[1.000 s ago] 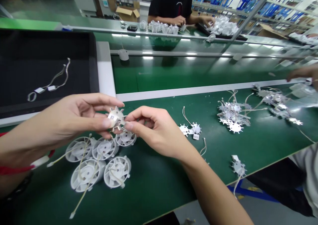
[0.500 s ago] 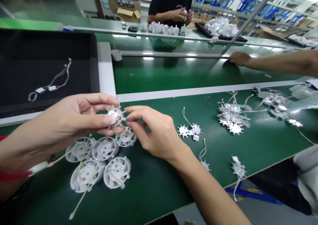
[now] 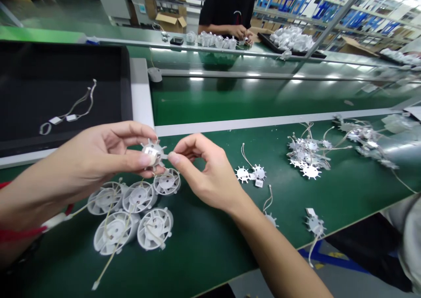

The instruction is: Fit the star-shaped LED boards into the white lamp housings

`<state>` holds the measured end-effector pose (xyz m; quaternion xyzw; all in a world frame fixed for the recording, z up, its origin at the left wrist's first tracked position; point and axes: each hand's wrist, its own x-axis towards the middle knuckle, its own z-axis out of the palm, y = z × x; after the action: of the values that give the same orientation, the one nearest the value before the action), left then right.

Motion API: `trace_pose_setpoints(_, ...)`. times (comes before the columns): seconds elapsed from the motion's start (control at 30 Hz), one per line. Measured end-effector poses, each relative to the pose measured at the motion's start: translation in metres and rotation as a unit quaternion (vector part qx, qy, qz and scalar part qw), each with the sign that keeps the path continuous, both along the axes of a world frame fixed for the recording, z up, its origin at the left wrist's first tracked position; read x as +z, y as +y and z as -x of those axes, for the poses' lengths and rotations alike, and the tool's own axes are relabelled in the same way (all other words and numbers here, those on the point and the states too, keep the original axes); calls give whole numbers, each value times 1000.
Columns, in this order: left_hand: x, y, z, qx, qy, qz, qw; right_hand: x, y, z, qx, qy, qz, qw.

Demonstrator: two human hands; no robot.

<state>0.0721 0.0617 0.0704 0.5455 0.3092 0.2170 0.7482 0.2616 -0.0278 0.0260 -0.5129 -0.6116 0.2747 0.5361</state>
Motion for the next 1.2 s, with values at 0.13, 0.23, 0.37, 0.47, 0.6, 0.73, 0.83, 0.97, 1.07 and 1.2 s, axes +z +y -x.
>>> trace_pose_setpoints(0.13,-1,1,2,-17,5,-26,1000,7,1,-1,103,131,117,979)
trace_pose_setpoints(0.23,-4,1,4,-29,11,-52,998,9,2,-3,112,115,151,975)
trace_pose_setpoints(0.37,-7,2,5,-46,-1,-47,998,8,1,-1,94,119,126,980)
trace_pose_setpoints(0.47,-8,3,5,-48,-4,-33,998,6,-1,1,75,107,107,986)
trace_pose_setpoints(0.6,-8,5,5,-48,7,-30,998,7,-3,0,81,102,103,986)
trace_pose_setpoints(0.73,-4,4,4,-30,21,-27,999,8,-2,-4,124,141,133,973)
trace_pose_setpoints(0.83,-2,2,2,-16,36,-51,998,9,0,-4,135,172,158,963)
trace_pose_setpoints(0.97,-5,1,0,-25,52,-88,994,11,2,-1,107,156,186,964)
trace_pose_setpoints(1.07,-9,2,1,-30,91,-152,984,12,4,-3,82,118,194,970)
trace_pose_setpoints(1.2,-10,5,6,-16,175,-334,926,9,5,-15,5,87,145,986)
